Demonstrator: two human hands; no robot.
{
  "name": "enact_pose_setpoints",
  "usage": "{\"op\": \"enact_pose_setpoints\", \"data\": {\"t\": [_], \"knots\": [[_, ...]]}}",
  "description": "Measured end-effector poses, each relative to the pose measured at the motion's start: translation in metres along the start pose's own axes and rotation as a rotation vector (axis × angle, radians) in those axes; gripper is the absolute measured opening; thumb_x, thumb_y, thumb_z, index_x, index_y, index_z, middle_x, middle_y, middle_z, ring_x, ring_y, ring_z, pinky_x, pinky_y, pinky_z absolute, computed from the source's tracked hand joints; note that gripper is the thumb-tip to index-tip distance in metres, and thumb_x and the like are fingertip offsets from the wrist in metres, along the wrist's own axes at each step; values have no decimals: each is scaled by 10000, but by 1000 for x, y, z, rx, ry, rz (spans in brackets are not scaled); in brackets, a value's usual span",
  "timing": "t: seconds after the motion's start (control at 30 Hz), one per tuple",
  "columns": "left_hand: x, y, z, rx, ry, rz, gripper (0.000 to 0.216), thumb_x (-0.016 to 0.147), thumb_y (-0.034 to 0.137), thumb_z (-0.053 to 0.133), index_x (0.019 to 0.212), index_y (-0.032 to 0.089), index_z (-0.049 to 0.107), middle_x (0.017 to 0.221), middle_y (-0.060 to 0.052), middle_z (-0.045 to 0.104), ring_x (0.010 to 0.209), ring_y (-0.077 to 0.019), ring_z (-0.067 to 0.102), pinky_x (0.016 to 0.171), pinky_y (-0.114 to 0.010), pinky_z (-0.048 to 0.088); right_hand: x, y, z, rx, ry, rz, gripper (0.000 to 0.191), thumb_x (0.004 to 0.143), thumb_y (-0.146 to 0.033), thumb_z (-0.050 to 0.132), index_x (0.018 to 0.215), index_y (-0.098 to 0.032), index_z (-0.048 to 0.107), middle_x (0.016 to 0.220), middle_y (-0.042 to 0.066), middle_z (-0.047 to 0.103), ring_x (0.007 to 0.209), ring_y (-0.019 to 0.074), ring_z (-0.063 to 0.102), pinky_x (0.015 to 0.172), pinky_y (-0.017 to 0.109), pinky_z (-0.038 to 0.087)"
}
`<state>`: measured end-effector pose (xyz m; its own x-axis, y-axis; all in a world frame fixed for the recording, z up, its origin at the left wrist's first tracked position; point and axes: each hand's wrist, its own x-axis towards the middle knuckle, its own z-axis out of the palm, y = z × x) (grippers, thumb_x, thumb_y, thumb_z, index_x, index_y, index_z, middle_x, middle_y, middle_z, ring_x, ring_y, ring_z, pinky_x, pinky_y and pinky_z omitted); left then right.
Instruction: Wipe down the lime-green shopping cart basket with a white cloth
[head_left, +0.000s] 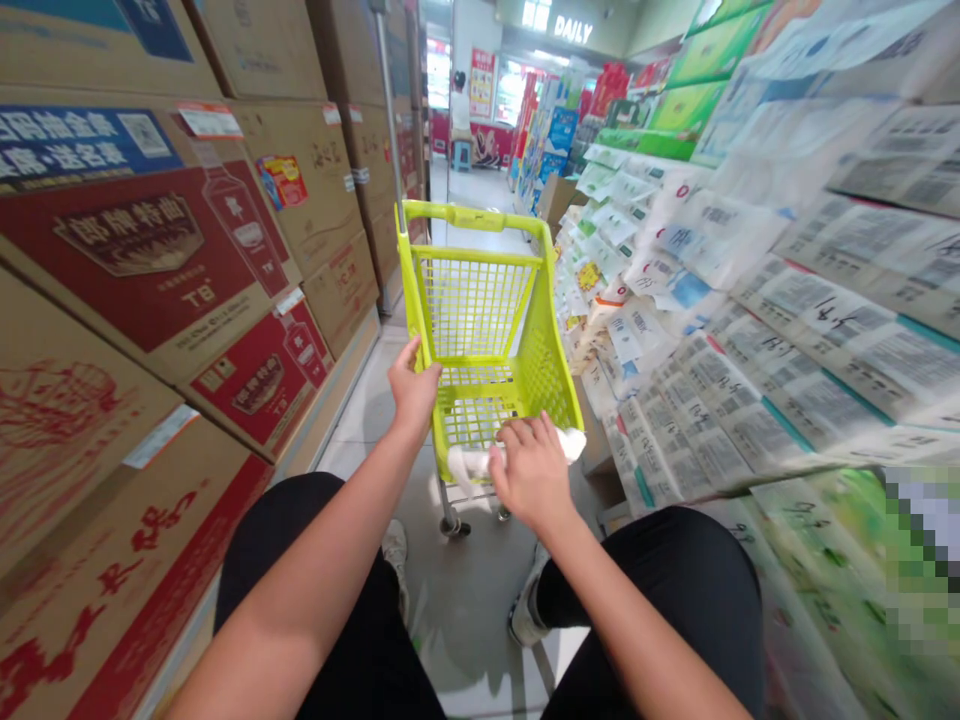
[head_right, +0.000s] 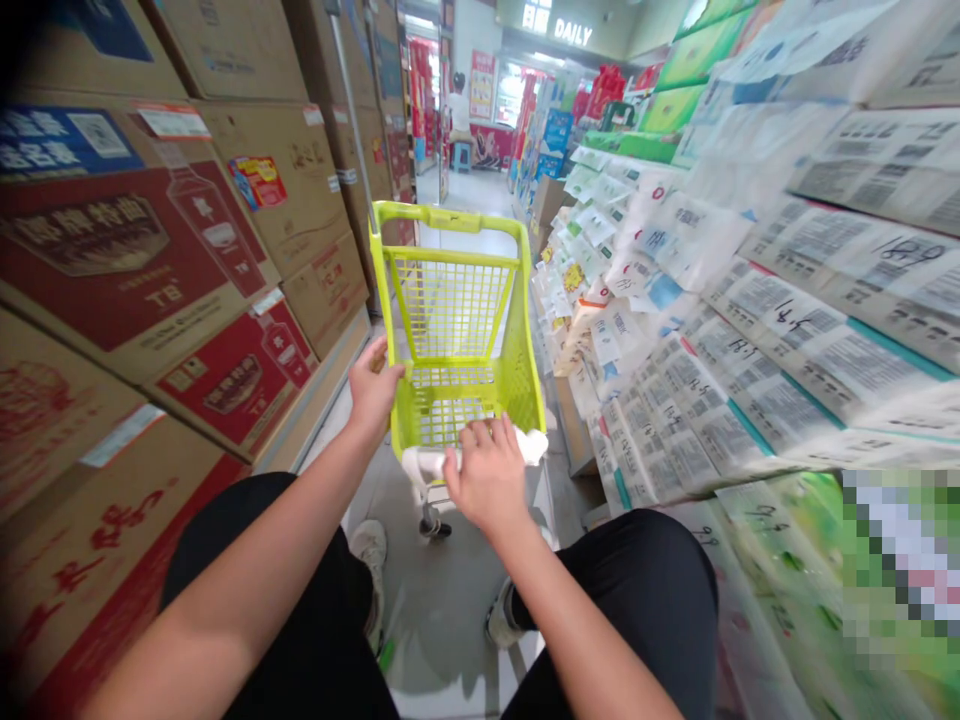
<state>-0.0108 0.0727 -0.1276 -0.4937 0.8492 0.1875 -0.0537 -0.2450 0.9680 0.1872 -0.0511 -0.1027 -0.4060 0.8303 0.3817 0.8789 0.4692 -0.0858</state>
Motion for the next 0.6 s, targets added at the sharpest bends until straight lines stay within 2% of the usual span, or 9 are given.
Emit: {"op": "enact_pose_setpoints", "data": {"t": [0.07, 0.13, 0.2, 0.3, 0.4, 0.5, 0.6], "knots": [[-4, 0, -1, 3, 67, 8, 707, 677, 40, 626, 1374, 155, 605, 1417, -111, 626, 1338, -251, 575, 1195, -428, 406, 2, -20, 2, 21, -42, -30, 364, 1011, -477, 446, 1043, -187, 665, 1002, 99, 700, 1012, 261, 587, 1010, 410, 362], [-5, 2, -3, -35, 23, -32, 703, 675, 31, 635, 1368, 144, 615, 1418, -115, 628, 1316, -263, 595, 1171, -440, 438, 4, -24, 3, 42, -91, -67, 442, 1018, -569, 420, 1060, -196, 654, 936, 80, 704, 910, 235, 609, 871, 354, 375], [-2, 6, -7, -73, -44, -93, 732, 669, 21, 646, 1390, 136, 603, 1427, -116, 622, 1307, -283, 603, 1144, -457, 466, 2, -14, 4, 37, -120, -102, 482, 1019, -616, 403, 1012, -200, 647, 885, 62, 702, 840, 210, 616, 797, 328, 348], [8, 10, -12, -94, -82, -166, 807, 640, -9, 657, 1430, 130, 567, 1423, -122, 624, 1293, -295, 612, 1112, -463, 493, -6, 12, 2, -27, -91, -112, 501, 1014, -630, 418, 890, -192, 628, 822, 53, 684, 804, 203, 608, 777, 329, 316], [17, 9, -12, -114, -82, -175, 830, 631, -35, 631, 1441, 129, 553, 1436, -123, 613, 1294, -273, 614, 1118, -428, 488, -13, 24, 1, -73, -44, -111, 471, 1026, -588, 425, 882, -185, 621, 838, 63, 680, 833, 218, 605, 805, 345, 312], [17, 8, -5, -95, -45, -116, 754, 652, -28, 605, 1392, 119, 598, 1432, -110, 618, 1313, -254, 600, 1143, -402, 463, -9, 11, 1, -73, -59, -99, 442, 1036, -557, 421, 921, -182, 624, 875, 79, 694, 867, 227, 614, 822, 353, 323], [11, 8, 4, -75, -33, -77, 710, 664, -29, 588, 1359, 115, 625, 1407, -98, 639, 1316, -249, 598, 1158, -399, 450, 7, -13, 1, -40, -170, -134, 408, 1038, -538, 435, 966, -186, 628, 904, 81, 710, 878, 215, 637, 789, 331, 355]]}}
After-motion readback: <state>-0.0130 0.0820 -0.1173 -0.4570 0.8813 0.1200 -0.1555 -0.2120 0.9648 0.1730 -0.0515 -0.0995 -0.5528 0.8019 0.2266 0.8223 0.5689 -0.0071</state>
